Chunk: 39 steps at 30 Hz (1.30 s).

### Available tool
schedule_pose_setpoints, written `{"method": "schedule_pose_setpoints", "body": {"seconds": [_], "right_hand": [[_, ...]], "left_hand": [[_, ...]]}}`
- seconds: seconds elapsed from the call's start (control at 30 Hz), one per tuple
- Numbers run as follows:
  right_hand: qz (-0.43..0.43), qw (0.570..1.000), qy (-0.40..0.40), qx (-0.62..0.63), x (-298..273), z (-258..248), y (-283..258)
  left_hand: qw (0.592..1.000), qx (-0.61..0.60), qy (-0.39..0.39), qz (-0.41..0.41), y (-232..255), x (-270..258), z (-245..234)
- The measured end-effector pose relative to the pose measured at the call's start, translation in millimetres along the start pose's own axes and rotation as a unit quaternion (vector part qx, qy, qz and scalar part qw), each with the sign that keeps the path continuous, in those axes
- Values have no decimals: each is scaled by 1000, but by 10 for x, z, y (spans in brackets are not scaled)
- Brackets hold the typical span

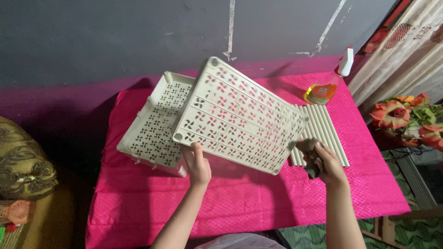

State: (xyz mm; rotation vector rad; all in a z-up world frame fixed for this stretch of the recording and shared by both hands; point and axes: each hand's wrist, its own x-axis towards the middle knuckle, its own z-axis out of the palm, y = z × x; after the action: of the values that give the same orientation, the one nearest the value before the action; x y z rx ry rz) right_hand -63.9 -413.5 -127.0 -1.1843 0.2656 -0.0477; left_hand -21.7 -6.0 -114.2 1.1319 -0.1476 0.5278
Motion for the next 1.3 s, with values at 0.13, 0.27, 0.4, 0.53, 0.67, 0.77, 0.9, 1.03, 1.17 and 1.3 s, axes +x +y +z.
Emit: {"method": "schedule_pose_setpoints", "body": {"seconds": [0.13, 0.27, 0.4, 0.53, 0.67, 0.77, 0.9, 1.03, 1.17, 1.3], "right_hand": [[24, 995, -86, 34, 70, -407, 256], [49, 996, -63, 45, 131, -620, 329], [62, 996, -58, 19, 104, -779, 282], [85, 996, -31, -17, 68, -872, 284], [76, 997, -18, -26, 151, -964, 260], [62, 996, -48, -48, 242, -1044, 136], [86, 991, -72, -77, 394, -1005, 16], [104, 986, -79, -107, 533, -916, -64], [116, 985, -80, -99, 653, -1014, -106], [127, 986, -76, -71, 761, -1185, -64]], "left_hand": [[982, -108, 58, -143, -290, -276, 3], [968, -164, 55, -184, -469, -494, 25], [979, -41, 20, -196, -516, -573, -18], [987, 31, 7, -154, -517, -478, -43], [950, 42, 18, -309, -537, -548, -63], [902, -36, 33, -428, -692, -668, -55], [899, -104, -5, -425, -945, -740, -127], [899, -39, 64, -431, -1000, -571, -239], [852, -91, 80, -509, -913, -313, -442], [813, -96, -13, -575, -889, -121, -552]]}}
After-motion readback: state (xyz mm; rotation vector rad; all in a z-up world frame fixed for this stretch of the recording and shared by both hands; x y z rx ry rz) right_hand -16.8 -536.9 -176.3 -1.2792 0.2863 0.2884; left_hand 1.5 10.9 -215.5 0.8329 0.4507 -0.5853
